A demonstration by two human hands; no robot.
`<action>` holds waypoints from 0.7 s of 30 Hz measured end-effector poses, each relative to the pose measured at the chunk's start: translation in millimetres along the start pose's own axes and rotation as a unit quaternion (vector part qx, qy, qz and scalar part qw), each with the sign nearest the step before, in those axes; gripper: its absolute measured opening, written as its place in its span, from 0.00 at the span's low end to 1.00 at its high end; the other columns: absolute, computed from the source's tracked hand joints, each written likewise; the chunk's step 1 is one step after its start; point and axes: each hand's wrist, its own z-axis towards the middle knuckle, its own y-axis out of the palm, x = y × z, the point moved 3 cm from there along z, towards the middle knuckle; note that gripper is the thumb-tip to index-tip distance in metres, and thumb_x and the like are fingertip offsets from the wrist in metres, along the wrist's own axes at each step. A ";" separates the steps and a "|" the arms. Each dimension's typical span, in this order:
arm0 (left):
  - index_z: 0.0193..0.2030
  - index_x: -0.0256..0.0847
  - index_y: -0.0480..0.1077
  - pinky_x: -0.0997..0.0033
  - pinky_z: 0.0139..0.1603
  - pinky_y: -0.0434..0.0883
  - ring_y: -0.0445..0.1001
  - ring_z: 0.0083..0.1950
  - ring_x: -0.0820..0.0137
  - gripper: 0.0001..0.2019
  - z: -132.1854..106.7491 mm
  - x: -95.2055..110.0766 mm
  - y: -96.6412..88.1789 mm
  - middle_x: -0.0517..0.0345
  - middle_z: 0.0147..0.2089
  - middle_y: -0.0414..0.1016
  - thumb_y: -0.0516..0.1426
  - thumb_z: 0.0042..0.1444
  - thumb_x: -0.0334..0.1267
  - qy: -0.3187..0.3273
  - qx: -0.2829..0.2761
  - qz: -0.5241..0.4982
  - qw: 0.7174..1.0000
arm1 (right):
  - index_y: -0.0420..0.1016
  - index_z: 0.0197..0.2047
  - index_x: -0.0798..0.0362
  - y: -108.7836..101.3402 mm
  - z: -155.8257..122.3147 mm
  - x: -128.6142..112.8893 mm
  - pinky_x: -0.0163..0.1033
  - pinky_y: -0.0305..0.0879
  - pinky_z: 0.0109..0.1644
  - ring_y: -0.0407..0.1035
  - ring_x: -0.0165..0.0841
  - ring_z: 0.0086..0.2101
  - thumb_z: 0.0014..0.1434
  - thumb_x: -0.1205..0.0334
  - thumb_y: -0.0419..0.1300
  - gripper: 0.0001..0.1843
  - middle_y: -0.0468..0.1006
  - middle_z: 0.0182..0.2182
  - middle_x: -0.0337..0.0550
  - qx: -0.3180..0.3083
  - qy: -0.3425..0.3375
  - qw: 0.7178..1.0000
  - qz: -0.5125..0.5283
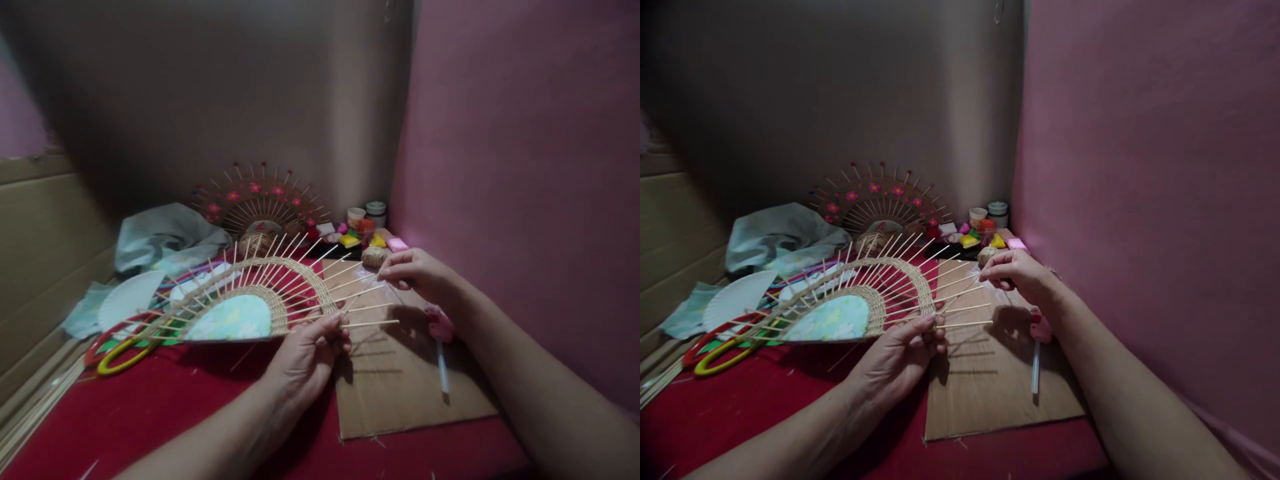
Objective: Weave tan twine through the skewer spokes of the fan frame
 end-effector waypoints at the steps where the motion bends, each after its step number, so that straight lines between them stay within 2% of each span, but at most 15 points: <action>1: 0.27 0.31 0.70 0.73 0.28 0.64 0.67 0.27 0.74 0.04 0.2 -0.1 -0.1 0.56 0.25 0.69 0.62 0.43 0.26 -0.001 -0.001 -0.001 1.000 | 0.75 0.22 0.59 0.2 -0.4 -0.9 0.33 0.40 0.20 0.50 0.21 0.15 0.42 0.62 0.64 0.08 0.63 0.12 0.34 0.002 -0.004 1.000 0.002; 6: 0.27 0.31 0.70 0.72 0.28 0.64 0.67 0.27 0.74 0.04 0.2 -0.5 0.6 0.56 0.27 0.69 0.61 0.44 0.26 0.002 -0.011 -0.005 1.000 | 0.73 0.23 0.58 5.3 -0.9 -1.6 0.32 0.44 0.21 0.53 0.21 0.17 0.46 0.59 0.64 0.10 0.64 0.15 0.34 0.061 -0.044 0.997 -0.026; 9: 0.27 0.31 0.70 0.72 0.28 0.64 0.67 0.27 0.74 0.03 -0.1 -1.1 1.1 0.56 0.27 0.69 0.61 0.44 0.26 0.001 -0.014 -0.005 1.000 | 0.70 0.23 0.57 9.6 1.5 5.0 0.31 0.46 0.21 0.53 0.21 0.17 0.48 0.57 0.62 0.12 0.62 0.15 0.33 0.084 -0.045 0.995 -0.017; 12: 0.27 0.32 0.70 0.72 0.28 0.64 0.67 0.27 0.73 0.03 -0.7 -1.4 1.0 0.56 0.26 0.70 0.61 0.43 0.27 0.001 -0.022 -0.007 1.000 | 0.72 0.28 0.57 15.2 5.9 16.4 0.31 0.45 0.19 0.53 0.22 0.17 0.47 0.56 0.62 0.12 0.63 0.16 0.33 0.065 -0.007 0.998 0.020; 15: 0.28 0.33 0.70 0.72 0.29 0.65 0.68 0.27 0.72 0.03 -2.0 -1.4 1.5 0.57 0.25 0.70 0.60 0.45 0.29 0.008 -0.043 0.009 0.999 | 0.75 0.32 0.57 20.4 9.3 22.8 0.31 0.43 0.18 0.53 0.22 0.16 0.47 0.55 0.63 0.13 0.63 0.16 0.34 0.050 0.029 0.998 -0.010; 18: 0.28 0.33 0.70 0.71 0.30 0.65 0.67 0.28 0.72 0.05 -3.9 -0.2 2.7 0.56 0.25 0.70 0.59 0.48 0.34 0.037 -0.056 0.064 0.996 | 0.75 0.29 0.56 28.7 10.1 18.0 0.32 0.45 0.18 0.51 0.23 0.16 0.49 0.55 0.61 0.12 0.62 0.15 0.34 0.022 -0.006 0.996 -0.084; 21: 0.28 0.34 0.69 0.71 0.31 0.65 0.66 0.27 0.72 0.07 -5.7 1.7 4.4 0.56 0.24 0.69 0.59 0.50 0.37 0.071 -0.059 0.116 0.989 | 0.74 0.22 0.55 43.2 7.0 12.4 0.34 0.55 0.24 0.60 0.27 0.21 0.47 0.58 0.62 0.09 0.69 0.19 0.38 -0.012 -0.053 0.991 -0.119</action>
